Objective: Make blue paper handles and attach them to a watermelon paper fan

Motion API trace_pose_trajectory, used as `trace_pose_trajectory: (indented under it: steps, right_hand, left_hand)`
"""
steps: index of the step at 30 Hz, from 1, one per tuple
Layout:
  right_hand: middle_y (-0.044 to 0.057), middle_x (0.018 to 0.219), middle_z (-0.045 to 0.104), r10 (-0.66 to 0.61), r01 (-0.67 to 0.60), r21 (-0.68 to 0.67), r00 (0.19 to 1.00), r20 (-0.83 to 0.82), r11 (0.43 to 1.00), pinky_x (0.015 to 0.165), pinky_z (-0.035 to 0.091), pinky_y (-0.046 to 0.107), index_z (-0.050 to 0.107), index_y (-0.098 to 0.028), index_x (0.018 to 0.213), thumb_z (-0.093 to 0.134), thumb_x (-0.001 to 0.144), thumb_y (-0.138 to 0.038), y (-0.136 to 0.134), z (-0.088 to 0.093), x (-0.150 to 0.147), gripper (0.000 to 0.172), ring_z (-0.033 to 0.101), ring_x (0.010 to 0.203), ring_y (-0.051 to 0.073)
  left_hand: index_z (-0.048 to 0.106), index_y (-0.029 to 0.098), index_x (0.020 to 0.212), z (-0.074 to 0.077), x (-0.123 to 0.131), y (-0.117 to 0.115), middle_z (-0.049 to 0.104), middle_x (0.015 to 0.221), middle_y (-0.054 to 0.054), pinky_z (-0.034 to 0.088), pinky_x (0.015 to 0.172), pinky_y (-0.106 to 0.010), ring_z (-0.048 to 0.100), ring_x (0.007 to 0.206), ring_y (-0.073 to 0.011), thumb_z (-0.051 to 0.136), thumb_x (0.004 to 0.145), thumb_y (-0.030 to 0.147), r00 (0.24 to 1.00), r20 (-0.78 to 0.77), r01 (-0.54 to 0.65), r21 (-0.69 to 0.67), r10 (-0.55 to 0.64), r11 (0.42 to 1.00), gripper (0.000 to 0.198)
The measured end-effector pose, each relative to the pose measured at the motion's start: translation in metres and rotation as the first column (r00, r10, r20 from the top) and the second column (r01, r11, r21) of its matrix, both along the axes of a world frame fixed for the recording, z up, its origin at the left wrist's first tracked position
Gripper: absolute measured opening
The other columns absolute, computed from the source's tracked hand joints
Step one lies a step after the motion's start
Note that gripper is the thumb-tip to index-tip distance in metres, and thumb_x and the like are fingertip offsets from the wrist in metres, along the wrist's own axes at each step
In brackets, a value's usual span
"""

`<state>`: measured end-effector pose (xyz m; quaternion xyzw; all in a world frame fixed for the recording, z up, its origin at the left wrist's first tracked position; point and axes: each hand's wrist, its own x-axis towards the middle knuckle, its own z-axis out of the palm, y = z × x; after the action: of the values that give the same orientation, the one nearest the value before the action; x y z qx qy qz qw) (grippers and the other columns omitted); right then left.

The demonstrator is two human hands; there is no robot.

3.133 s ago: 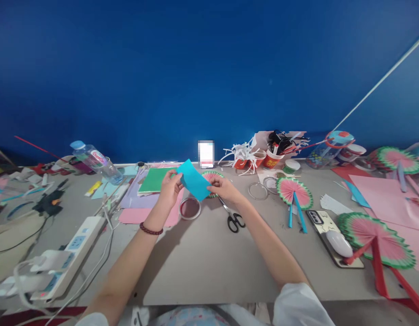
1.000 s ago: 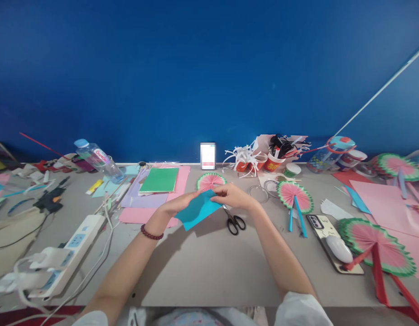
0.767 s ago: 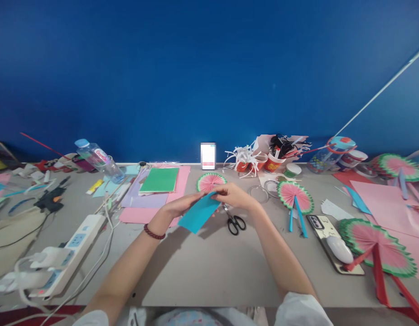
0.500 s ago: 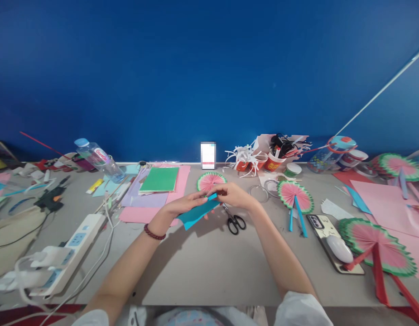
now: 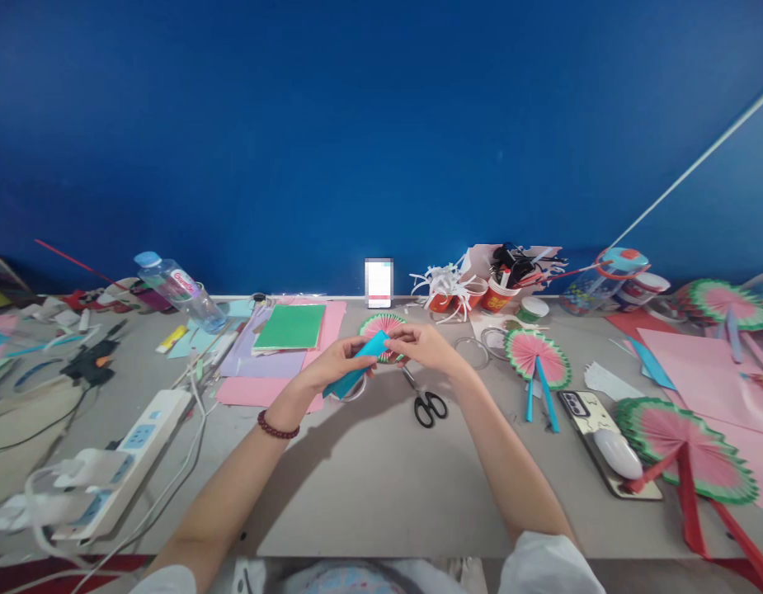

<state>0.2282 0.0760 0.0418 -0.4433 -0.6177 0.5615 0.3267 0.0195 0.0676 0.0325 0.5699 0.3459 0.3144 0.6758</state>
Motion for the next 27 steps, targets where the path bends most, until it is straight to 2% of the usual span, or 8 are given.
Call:
trace_pose_trajectory:
  steps: [5, 8, 11, 14, 16, 19, 22, 27]
  right_hand:
    - [0.005, 0.071, 0.07, -0.026, 0.026, 0.026, 1.0, -0.01, 0.999, 0.057, 0.054, 0.026, 0.069, -0.017, 0.083, 0.07, 0.071, -0.043, 0.0, -0.006, -0.005, 0.029, 0.066, 0.066, 0.016]
    - [0.005, 0.07, 0.07, -0.023, 0.023, 0.043, 1.0, 0.01, 0.999, 0.057, 0.054, 0.026, 0.069, -0.016, 0.083, 0.067, 0.074, -0.043, -0.002, -0.007, -0.009, 0.029, 0.065, 0.063, 0.015]
    - [0.005, 0.071, 0.07, -0.013, 0.013, 0.043, 1.0, 0.014, 0.999, 0.058, 0.054, 0.026, 0.068, -0.016, 0.084, 0.067, 0.074, -0.043, -0.005, -0.007, -0.013, 0.029, 0.065, 0.065, 0.016]
    - [0.005, 0.07, 0.07, 0.003, -0.003, 0.047, 1.0, 0.001, 0.999, 0.058, 0.054, 0.027, 0.068, -0.016, 0.084, 0.067, 0.075, -0.043, -0.009, -0.005, -0.017, 0.028, 0.066, 0.066, 0.016]
    - [0.005, 0.071, 0.069, 0.0, 0.002, 0.066, 1.0, -0.027, 0.998, 0.059, 0.054, 0.027, 0.068, -0.016, 0.083, 0.067, 0.075, -0.043, -0.01, -0.004, -0.019, 0.028, 0.065, 0.066, 0.016]
    - [0.004, 0.072, 0.069, -0.031, 0.041, 0.106, 0.995, -0.098, 0.994, 0.059, 0.054, 0.027, 0.067, -0.016, 0.084, 0.068, 0.074, -0.04, -0.009, -0.005, -0.019, 0.026, 0.065, 0.063, 0.015]
    - [0.005, 0.083, 0.071, -0.082, 0.111, 0.163, 0.981, -0.174, 0.98, 0.061, 0.055, 0.028, 0.067, -0.018, 0.091, 0.072, 0.071, -0.036, -0.007, -0.007, -0.019, 0.027, 0.066, 0.069, 0.016]
    - [0.005, 0.093, 0.072, -0.115, 0.18, 0.253, 0.96, -0.255, 0.95, 0.071, 0.055, 0.029, 0.071, -0.021, 0.093, 0.072, 0.072, -0.031, -0.008, -0.01, -0.023, 0.023, 0.067, 0.082, 0.017]
  left_hand:
    - [0.067, 0.014, 0.093, -0.004, 0.001, 0.001, 0.069, 0.077, -0.008, 0.049, 0.067, -0.029, 0.063, 0.066, -0.0163, 0.074, 0.067, 0.04, 0.999, -0.003, -0.04, 0.032, 0.04, 0.999, 0.037]
    - [0.067, 0.015, 0.095, -0.002, 0.004, -0.001, 0.07, 0.084, -0.009, 0.049, 0.072, -0.03, 0.064, 0.073, -0.0172, 0.074, 0.067, 0.039, 0.998, -0.013, -0.065, 0.077, 0.066, 0.995, 0.038]
    - [0.068, 0.016, 0.092, 0.003, 0.007, -0.005, 0.07, 0.09, -0.008, 0.047, 0.075, -0.029, 0.064, 0.08, -0.0182, 0.073, 0.067, 0.04, 0.99, -0.01, -0.14, 0.091, 0.142, 0.986, 0.035]
    - [0.069, 0.014, 0.083, 0.007, 0.009, -0.007, 0.07, 0.082, -0.007, 0.046, 0.073, -0.027, 0.063, 0.077, -0.0173, 0.073, 0.067, 0.041, 0.978, -0.009, -0.206, 0.094, 0.208, 0.974, 0.031]
    - [0.07, 0.014, 0.079, 0.008, 0.008, -0.007, 0.069, 0.079, -0.006, 0.046, 0.071, -0.027, 0.063, 0.074, -0.0169, 0.075, 0.065, 0.041, 0.972, 0.021, -0.234, 0.052, 0.234, 0.971, 0.031]
    - [0.069, 0.014, 0.076, 0.004, 0.007, -0.004, 0.068, 0.072, -0.005, 0.046, 0.066, -0.027, 0.062, 0.066, -0.0151, 0.079, 0.06, 0.039, 0.95, 0.082, -0.296, -0.08, 0.302, 0.952, 0.031]
    - [0.07, 0.015, 0.077, -0.001, 0.005, 0.0, 0.066, 0.067, -0.002, 0.044, 0.06, -0.025, 0.059, 0.059, -0.0118, 0.082, 0.056, 0.037, 0.924, 0.103, -0.347, -0.18, 0.368, 0.92, 0.032]
    - [0.069, 0.015, 0.074, 0.002, 0.005, -0.004, 0.063, 0.061, -0.001, 0.041, 0.055, -0.023, 0.055, 0.055, -0.0099, 0.081, 0.056, 0.038, 0.929, 0.107, -0.321, -0.243, 0.354, 0.915, 0.032]
